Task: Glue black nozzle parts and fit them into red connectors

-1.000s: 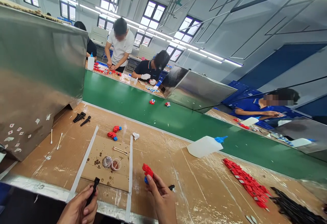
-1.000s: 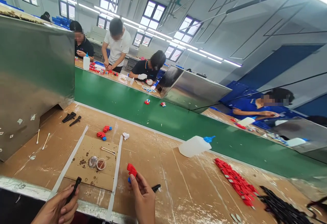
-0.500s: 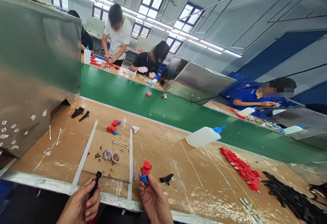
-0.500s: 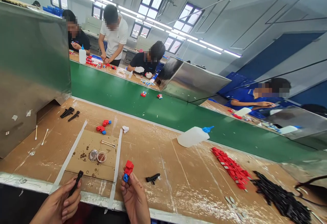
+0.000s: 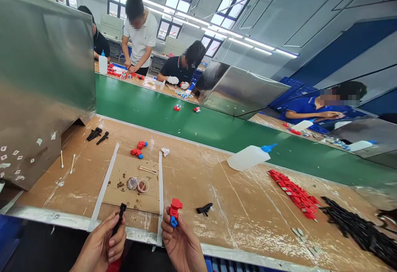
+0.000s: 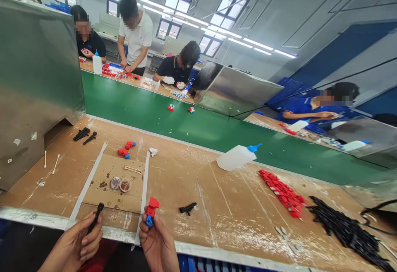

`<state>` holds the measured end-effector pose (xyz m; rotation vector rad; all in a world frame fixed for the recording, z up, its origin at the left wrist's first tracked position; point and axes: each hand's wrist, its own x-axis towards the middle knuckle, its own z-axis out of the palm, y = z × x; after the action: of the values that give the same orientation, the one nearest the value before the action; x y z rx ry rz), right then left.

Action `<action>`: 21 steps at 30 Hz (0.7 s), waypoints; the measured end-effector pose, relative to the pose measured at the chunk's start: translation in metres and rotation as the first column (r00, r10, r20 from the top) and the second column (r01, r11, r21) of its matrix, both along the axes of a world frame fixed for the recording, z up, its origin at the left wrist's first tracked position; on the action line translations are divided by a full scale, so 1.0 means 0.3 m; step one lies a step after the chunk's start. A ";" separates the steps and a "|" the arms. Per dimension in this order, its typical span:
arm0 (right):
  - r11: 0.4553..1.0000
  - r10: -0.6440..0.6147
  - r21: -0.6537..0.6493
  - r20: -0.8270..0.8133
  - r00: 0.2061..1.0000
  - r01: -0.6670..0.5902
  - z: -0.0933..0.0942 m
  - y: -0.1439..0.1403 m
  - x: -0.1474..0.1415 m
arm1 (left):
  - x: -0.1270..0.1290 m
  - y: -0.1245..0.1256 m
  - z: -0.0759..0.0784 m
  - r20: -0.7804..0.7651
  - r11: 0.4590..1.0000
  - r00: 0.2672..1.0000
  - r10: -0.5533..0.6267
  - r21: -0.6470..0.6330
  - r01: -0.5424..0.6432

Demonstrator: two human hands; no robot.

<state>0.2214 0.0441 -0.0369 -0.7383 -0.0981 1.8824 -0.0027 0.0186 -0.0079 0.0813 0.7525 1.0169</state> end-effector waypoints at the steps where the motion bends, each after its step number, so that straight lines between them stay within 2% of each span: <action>1: 1.000 0.003 0.001 0.001 1.000 -0.003 0.002 -0.003 -0.003 | 0.000 0.000 -0.002 0.000 1.000 1.000 0.001 0.003 -0.001; 9: 1.000 0.002 0.011 0.102 0.995 -0.003 0.053 -0.024 -0.037 | 0.002 -0.004 -0.006 -0.015 0.999 1.000 -0.016 0.039 0.017; 11: 0.999 -0.024 0.026 0.231 0.973 0.019 0.048 -0.026 -0.030 | 0.002 -0.004 -0.009 -0.017 0.998 1.000 -0.016 0.054 0.017; 12: 0.998 -0.052 0.047 0.351 0.935 0.038 0.047 -0.020 -0.022 | 0.001 -0.004 -0.011 -0.016 0.998 1.000 -0.018 0.058 0.019; 13: 0.995 -0.094 0.082 0.499 0.861 0.062 0.048 -0.009 -0.012 | 0.001 -0.003 -0.013 -0.013 0.998 1.000 -0.021 0.059 0.022; 14: 0.988 -0.147 0.133 0.648 0.747 0.079 0.053 0.011 -0.001 | 0.000 -0.002 -0.015 -0.009 0.998 1.000 -0.026 0.058 0.027; 15: 0.978 -0.197 0.198 0.781 0.593 0.065 0.062 0.040 0.008 | -0.001 -0.001 -0.018 -0.004 0.998 1.000 -0.031 0.057 0.031; 17: 0.954 -0.270 0.295 0.922 0.277 -0.053 0.090 0.124 0.016 | -0.001 0.002 -0.025 -0.001 0.998 0.999 -0.036 0.055 0.036; 18: 0.938 -0.289 0.311 0.945 0.151 -0.151 0.107 0.176 0.013 | 0.000 0.003 -0.029 -0.003 0.998 0.999 -0.038 0.053 0.038; 19: 0.922 -0.301 0.313 0.950 0.088 -0.227 0.123 0.233 0.005 | 0.002 0.004 -0.032 -0.003 0.998 0.999 -0.040 0.051 0.040; 21: 0.889 -0.313 0.301 0.949 0.022 -0.344 0.148 0.351 -0.022 | 0.004 0.006 -0.041 0.002 0.998 0.999 -0.045 0.046 0.045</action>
<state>0.2148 0.1493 0.0076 -1.6124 -1.4908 0.7931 -0.0016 0.0204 -0.0202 0.1361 0.7214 0.9912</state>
